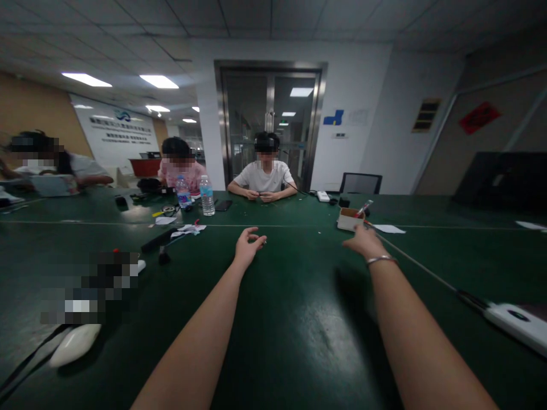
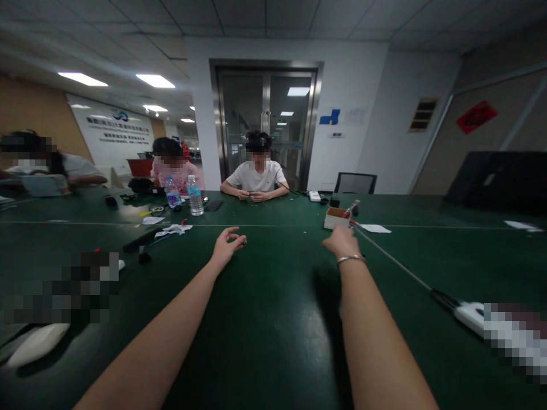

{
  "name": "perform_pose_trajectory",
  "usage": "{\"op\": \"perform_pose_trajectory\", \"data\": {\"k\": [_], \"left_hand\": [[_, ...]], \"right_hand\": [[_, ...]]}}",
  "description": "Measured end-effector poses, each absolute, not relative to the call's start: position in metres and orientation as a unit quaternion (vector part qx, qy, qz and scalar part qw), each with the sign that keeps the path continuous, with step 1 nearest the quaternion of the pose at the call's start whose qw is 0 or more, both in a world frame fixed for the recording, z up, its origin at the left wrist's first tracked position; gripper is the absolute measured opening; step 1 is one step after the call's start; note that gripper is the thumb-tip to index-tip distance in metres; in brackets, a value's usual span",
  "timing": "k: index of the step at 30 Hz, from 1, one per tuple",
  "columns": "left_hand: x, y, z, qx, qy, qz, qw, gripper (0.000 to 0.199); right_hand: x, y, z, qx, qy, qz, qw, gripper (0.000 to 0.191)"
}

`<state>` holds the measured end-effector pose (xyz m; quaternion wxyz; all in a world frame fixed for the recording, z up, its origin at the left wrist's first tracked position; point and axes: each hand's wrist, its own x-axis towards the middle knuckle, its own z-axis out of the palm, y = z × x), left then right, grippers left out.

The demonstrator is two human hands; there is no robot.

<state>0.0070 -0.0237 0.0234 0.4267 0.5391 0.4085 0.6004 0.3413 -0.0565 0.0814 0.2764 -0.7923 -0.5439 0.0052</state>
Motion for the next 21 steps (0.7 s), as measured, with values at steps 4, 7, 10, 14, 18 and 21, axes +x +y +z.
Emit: {"op": "perform_pose_trajectory", "data": {"k": [4, 7, 10, 14, 18, 21], "left_hand": [[0.025, -0.032, 0.036, 0.574, 0.369, 0.561, 0.469, 0.057], [0.029, -0.037, 0.041, 0.589, 0.357, 0.545, 0.478, 0.054], [0.025, -0.038, 0.045, 0.615, 0.373, 0.514, 0.466, 0.055], [-0.003, -0.031, 0.057, 0.698, 0.464, 0.439, 0.322, 0.044], [-0.062, -0.031, 0.069, 0.646, 0.656, 0.387, -0.043, 0.037], [-0.111, -0.037, 0.067, 0.563, 0.736, 0.329, -0.180, 0.044]], "right_hand": [[0.229, -0.052, 0.083, -0.561, -0.762, 0.165, 0.278, 0.052], [0.177, -0.055, 0.065, -0.469, -0.800, 0.136, 0.349, 0.020], [0.163, -0.057, 0.053, -0.465, -0.800, 0.103, 0.365, 0.012], [0.194, -0.049, 0.063, -0.516, -0.775, 0.069, 0.358, 0.009], [0.280, -0.043, 0.083, -0.617, -0.672, 0.033, 0.409, 0.016], [0.362, -0.050, 0.086, -0.711, -0.575, 0.022, 0.403, 0.021]]}}
